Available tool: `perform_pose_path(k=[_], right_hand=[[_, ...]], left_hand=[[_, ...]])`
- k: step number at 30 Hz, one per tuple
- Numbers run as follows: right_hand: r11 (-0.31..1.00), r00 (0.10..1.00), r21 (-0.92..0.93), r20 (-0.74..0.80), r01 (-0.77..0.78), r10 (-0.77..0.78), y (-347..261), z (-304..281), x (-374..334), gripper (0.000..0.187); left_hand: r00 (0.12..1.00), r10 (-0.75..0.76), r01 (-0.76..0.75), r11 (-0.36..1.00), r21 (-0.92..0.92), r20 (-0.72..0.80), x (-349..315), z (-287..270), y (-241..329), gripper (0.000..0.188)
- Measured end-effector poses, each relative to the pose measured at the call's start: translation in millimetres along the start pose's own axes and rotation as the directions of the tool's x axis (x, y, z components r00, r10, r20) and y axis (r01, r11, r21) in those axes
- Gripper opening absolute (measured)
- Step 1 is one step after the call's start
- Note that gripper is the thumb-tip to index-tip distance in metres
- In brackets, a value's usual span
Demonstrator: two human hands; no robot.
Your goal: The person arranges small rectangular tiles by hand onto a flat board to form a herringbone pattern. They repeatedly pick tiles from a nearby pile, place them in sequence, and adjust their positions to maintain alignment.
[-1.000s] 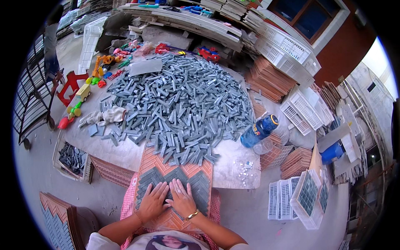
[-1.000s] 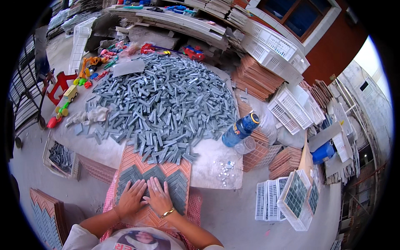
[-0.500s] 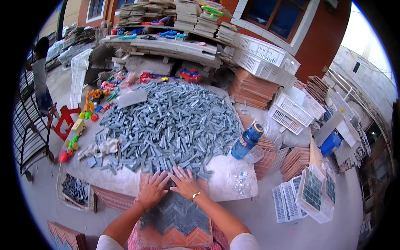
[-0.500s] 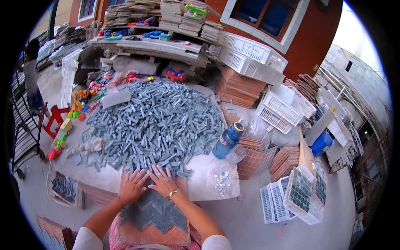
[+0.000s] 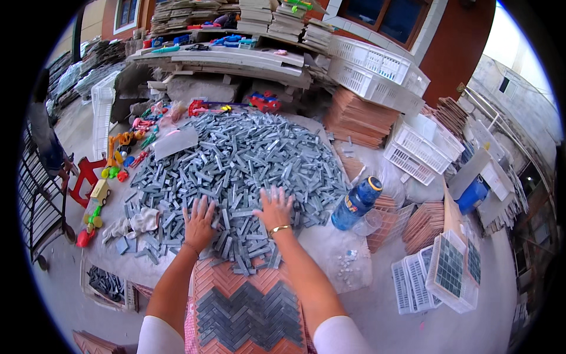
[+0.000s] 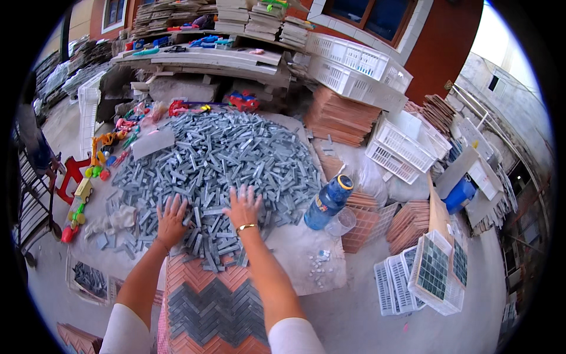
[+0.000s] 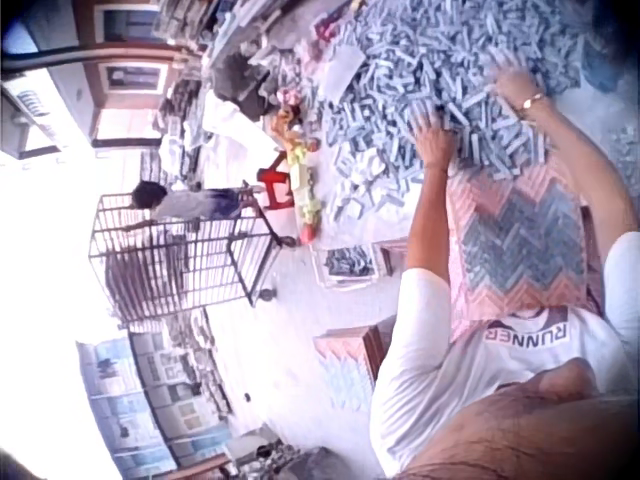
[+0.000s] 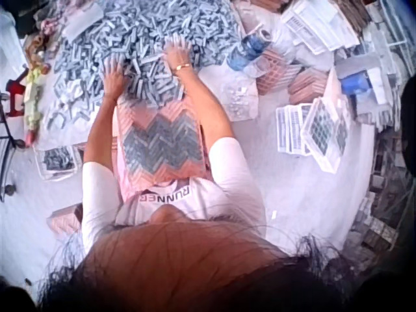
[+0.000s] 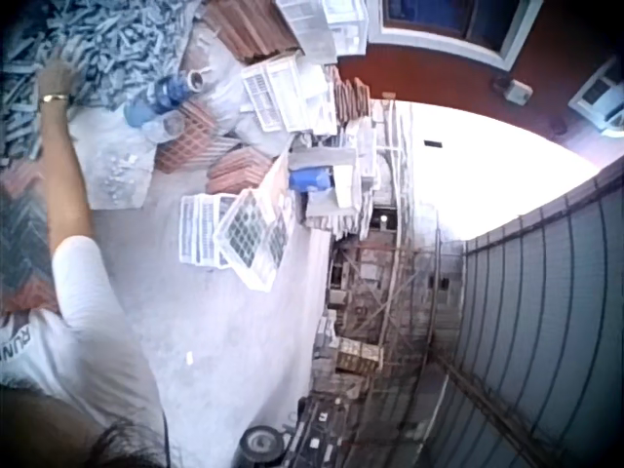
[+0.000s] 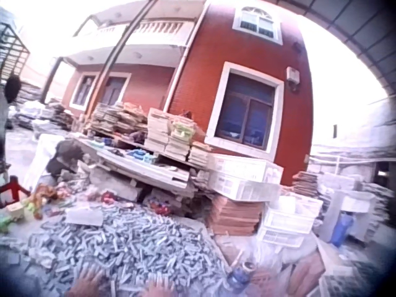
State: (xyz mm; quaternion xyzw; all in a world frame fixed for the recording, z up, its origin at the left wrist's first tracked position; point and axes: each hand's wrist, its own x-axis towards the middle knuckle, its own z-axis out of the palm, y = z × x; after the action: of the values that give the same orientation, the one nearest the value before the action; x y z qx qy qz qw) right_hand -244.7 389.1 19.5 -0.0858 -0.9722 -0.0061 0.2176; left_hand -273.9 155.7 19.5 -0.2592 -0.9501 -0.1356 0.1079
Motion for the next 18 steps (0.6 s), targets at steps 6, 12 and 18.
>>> perform_pose_path(k=[6, 12, 18], right_hand=[[0.777, 0.847, 0.553, 0.220, 0.300, -0.484, -4, -33, -85, 0.039], [0.871, 0.923, 0.485, 0.365, -0.078, -0.121, -49, -44, -130, 0.038], [0.677, 0.866, 0.604, 0.489, -0.420, 0.100, -44, -34, -115, 0.031]], left_hand=[[0.991, -0.010, 0.001, 0.998, -0.063, -0.137, -62, 12, 6, 0.063], [0.975, 0.146, -0.201, 0.899, -0.389, -0.165, -124, -3, 64, 0.035], [0.976, 0.216, -0.208, 0.933, -0.294, -0.004, -110, 18, 67, 0.028]])
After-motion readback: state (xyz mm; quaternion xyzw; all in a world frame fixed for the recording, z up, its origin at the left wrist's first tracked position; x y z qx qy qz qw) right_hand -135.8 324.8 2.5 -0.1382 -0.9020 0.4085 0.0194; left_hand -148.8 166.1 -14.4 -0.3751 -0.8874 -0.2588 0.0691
